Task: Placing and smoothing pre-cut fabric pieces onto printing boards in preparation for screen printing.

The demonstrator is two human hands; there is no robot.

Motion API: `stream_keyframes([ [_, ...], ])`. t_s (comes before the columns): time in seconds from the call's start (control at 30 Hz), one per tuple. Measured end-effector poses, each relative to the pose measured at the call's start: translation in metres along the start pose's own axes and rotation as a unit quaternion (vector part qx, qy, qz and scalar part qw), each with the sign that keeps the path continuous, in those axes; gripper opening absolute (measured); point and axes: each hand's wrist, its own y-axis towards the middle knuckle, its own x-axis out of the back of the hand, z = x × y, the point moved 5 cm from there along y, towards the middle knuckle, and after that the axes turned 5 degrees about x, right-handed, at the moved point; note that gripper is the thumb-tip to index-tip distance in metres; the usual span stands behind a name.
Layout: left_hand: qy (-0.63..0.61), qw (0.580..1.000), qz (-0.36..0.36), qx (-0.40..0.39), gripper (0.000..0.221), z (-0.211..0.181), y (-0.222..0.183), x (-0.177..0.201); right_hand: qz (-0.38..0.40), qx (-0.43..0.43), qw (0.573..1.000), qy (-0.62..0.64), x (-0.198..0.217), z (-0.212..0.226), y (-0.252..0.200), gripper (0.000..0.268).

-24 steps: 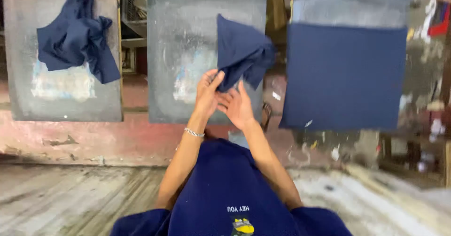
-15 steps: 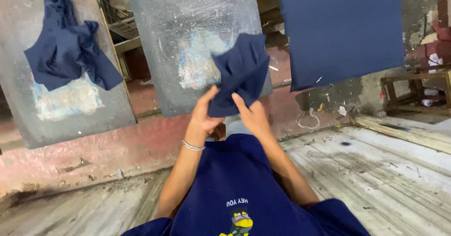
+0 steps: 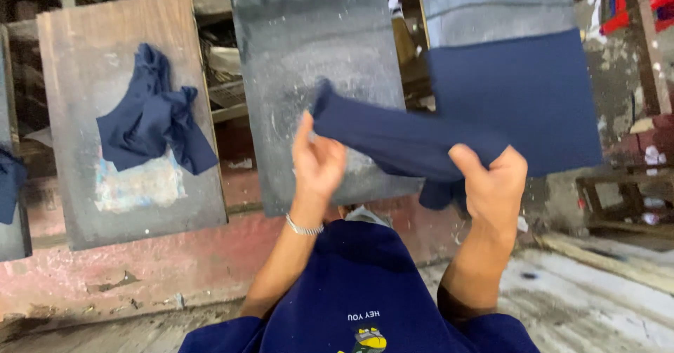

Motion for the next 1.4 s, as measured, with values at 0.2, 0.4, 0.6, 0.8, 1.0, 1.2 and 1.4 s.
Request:
stream_keyframes([
  [0.2,0.061,0.984,0.082,-0.149,0.028,-0.118,0.151,-0.052,-0.059,-0.109,0.956,0.268,-0.089,0.012,0.15,0.012],
  [0.4,0.278,0.918,0.198,-0.202,0.083,-0.166,0.157,-0.196,-0.107,-0.148,0.893,0.41,-0.11,0.038,0.228,0.054],
  [0.6,0.356,0.844,0.204,-0.346,0.02,-0.171,0.096,-0.178,-0.049,-0.167,0.89,0.422,-0.114,-0.036,0.22,0.023],
  [0.8,0.336,0.869,-0.003,-0.363,0.056,-0.196,0.079,-0.075,-0.01,-0.377,0.856,0.354,-0.131,-0.154,0.166,0.022],
  [1.0,0.426,0.81,-0.183,-0.361,0.069,-0.202,0.048,0.036,-0.023,-0.442,0.837,0.321,-0.122,-0.25,0.109,0.023],
  [1.2,0.503,0.763,-0.235,-0.332,0.041,-0.221,0.033,0.143,-0.005,-0.39,0.905,0.171,-0.079,-0.287,0.064,0.035],
  [1.4,0.522,0.74,-0.241,-0.349,0.047,-0.207,-0.015,0.193,-0.021,-0.354,0.931,0.086,-0.035,-0.311,0.014,0.05],
])
